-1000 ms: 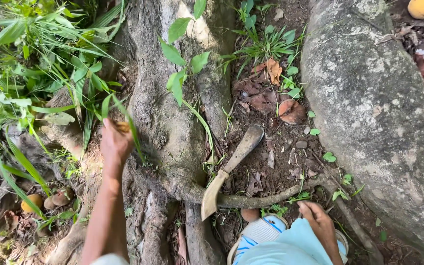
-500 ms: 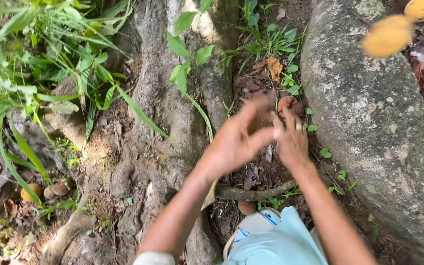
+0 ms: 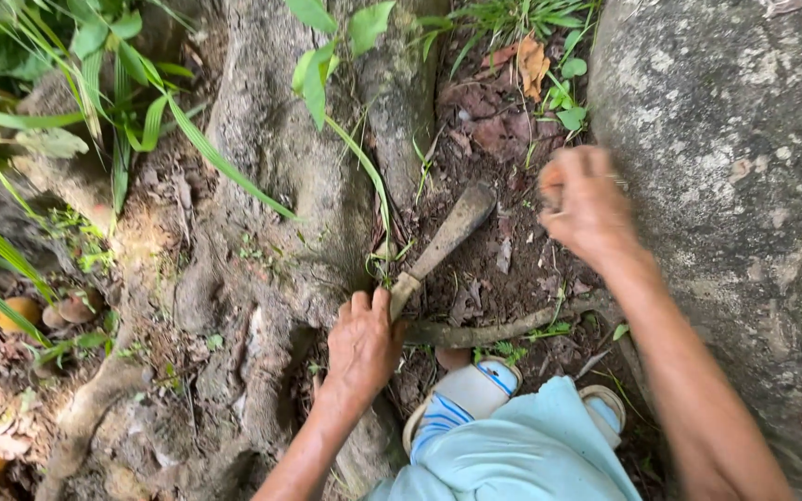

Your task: The person is clearing weeds and grass from around the roots of a tree using a machete.

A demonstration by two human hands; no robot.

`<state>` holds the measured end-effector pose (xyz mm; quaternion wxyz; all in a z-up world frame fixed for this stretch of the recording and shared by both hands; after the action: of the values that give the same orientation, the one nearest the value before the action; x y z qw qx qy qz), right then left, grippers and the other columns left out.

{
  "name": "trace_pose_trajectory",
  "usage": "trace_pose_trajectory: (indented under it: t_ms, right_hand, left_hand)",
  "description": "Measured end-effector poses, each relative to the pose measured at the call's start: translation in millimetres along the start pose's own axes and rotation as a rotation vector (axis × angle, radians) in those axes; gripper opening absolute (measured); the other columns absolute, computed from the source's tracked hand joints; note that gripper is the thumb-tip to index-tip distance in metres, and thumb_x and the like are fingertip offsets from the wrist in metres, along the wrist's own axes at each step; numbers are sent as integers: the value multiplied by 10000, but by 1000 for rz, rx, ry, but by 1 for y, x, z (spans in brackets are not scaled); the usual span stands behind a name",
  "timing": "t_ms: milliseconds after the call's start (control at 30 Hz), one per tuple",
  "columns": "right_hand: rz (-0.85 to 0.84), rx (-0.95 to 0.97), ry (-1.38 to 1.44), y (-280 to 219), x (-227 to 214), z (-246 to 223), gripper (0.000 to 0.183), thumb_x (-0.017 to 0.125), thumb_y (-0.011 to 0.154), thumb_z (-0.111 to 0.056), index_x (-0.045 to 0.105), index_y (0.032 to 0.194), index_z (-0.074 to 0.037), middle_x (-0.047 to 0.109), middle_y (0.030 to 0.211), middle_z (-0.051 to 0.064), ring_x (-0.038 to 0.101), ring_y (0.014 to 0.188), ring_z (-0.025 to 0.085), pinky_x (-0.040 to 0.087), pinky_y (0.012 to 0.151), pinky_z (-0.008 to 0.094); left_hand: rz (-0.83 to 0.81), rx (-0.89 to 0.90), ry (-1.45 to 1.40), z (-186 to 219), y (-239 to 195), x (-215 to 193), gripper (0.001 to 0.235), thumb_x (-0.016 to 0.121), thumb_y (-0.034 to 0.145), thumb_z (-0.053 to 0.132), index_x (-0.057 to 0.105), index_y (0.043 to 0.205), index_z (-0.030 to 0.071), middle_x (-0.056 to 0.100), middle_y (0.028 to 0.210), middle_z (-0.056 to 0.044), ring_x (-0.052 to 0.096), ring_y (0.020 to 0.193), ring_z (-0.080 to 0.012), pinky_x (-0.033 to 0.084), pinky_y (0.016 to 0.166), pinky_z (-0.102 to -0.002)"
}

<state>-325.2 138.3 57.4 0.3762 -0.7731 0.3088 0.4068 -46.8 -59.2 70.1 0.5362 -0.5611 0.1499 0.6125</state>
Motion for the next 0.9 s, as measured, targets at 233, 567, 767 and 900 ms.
trace_pose_trajectory:
  t_ms: [233,567,767,900]
  right_hand:
    - [534,-53,46,-97,-92,69,270,685,1029,-120,545,1210,22,617,1125,132,619,1029,230,546,930,376]
    - [-9,289,50,-177,120,-10,756,740,856,-584,487,1184,49,442,1277,284,610,960,500,527,770,591]
    - [99,382,47,-178,133,-14,869,840,682,-564,480,1175,55,496,1170,281,593,997,527,507,834,600]
    - [13,433,92,-179,174,23,847,830,771,-582,482,1179,73,529,1237,307,603,1068,518,522,860,586]
  left_hand:
    - [-165,-68,-23,0,0,-14,344,711,884,182,521,1127,29,569,977,-141,624,826,-264,599,675,-422]
    - [-359,-370,-736,-23,-96,-71,274,596,929,75,488,1180,99,664,802,-126,561,603,-206,492,533,-342]
    - [-245,-350,-890,-65,-136,-61,312,641,891,59,510,1174,67,731,863,-169,653,601,-193,584,499,-328]
    - [-171,-287,-761,-61,-141,-86,338,639,899,83,515,1212,64,762,945,-177,678,614,-190,597,479,-322]
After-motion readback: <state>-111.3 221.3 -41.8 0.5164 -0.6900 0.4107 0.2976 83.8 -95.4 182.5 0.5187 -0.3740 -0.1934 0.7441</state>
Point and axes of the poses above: each hand's wrist, its own y-axis towards the middle knuckle, its own x-axis out of the palm, z = x × y, the point moved 3 cm from there along y, towards the middle knuckle
